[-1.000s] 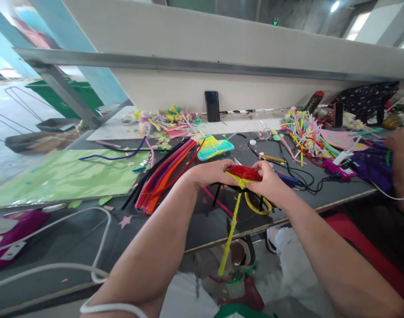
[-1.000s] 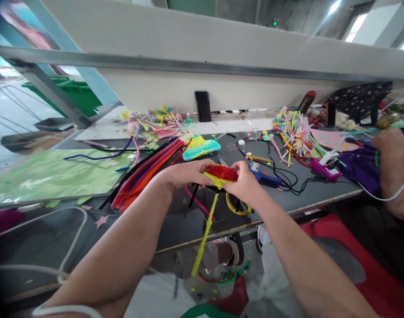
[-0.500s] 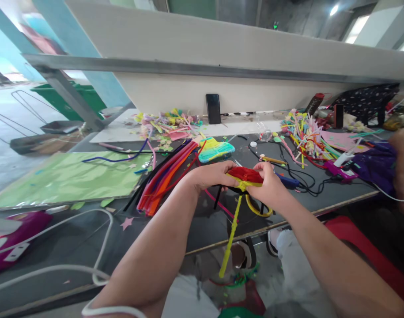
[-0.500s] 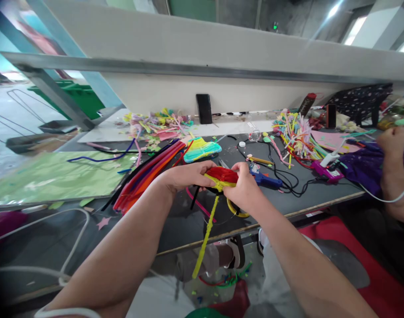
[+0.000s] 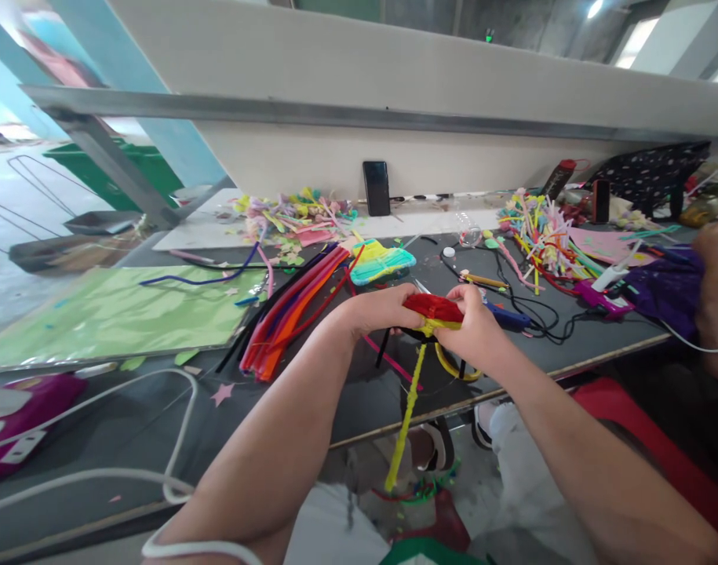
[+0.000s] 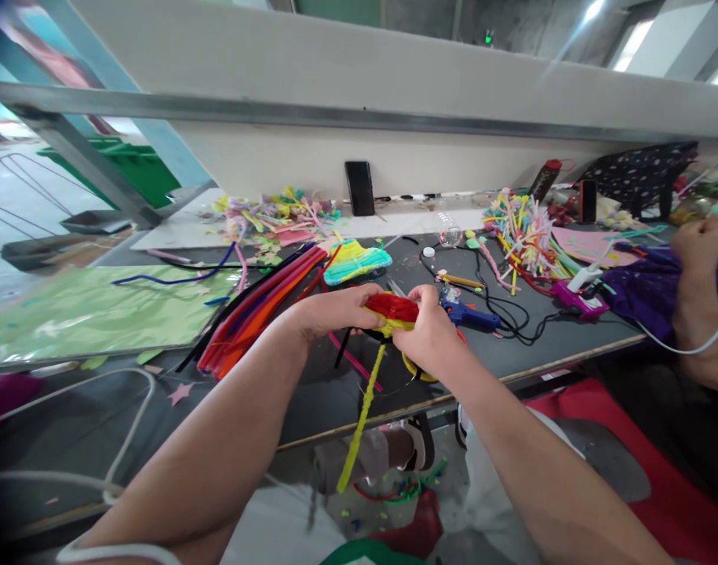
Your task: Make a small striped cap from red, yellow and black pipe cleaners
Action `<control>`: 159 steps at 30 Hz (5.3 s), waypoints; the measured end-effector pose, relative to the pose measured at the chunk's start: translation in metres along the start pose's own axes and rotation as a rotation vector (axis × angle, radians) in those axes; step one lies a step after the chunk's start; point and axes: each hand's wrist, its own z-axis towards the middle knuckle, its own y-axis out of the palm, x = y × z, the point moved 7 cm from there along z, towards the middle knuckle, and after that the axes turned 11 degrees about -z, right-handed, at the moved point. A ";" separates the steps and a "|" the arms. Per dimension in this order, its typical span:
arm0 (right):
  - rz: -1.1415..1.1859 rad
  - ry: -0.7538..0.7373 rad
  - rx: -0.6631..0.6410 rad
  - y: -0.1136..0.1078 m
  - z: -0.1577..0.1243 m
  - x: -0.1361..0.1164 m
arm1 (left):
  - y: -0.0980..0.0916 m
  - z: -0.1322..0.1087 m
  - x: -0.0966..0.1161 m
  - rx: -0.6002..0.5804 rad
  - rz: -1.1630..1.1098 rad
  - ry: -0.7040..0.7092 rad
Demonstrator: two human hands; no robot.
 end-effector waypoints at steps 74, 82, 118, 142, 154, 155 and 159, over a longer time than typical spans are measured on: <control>0.185 -0.405 -0.221 -0.069 0.051 0.026 | -0.012 -0.006 -0.002 -0.144 -0.505 0.090; -0.135 -0.527 -0.276 -0.030 0.051 -0.002 | 0.000 -0.008 -0.004 -0.162 -0.443 0.021; 0.669 -0.145 -0.342 -0.052 -0.003 -0.007 | -0.001 -0.001 -0.023 -0.283 -0.372 -0.041; -0.092 -0.416 -0.189 -0.009 -0.027 -0.031 | 0.005 0.002 -0.022 -0.232 -0.239 -0.073; -0.174 -0.480 -0.191 -0.005 -0.026 -0.037 | 0.009 0.001 -0.025 -0.264 -0.224 -0.082; -0.176 -0.476 -0.191 -0.004 -0.026 -0.036 | 0.010 0.001 -0.024 -0.266 -0.230 -0.084; -0.148 -0.462 -0.208 -0.003 -0.024 -0.033 | 0.011 -0.001 -0.023 -0.279 -0.248 -0.090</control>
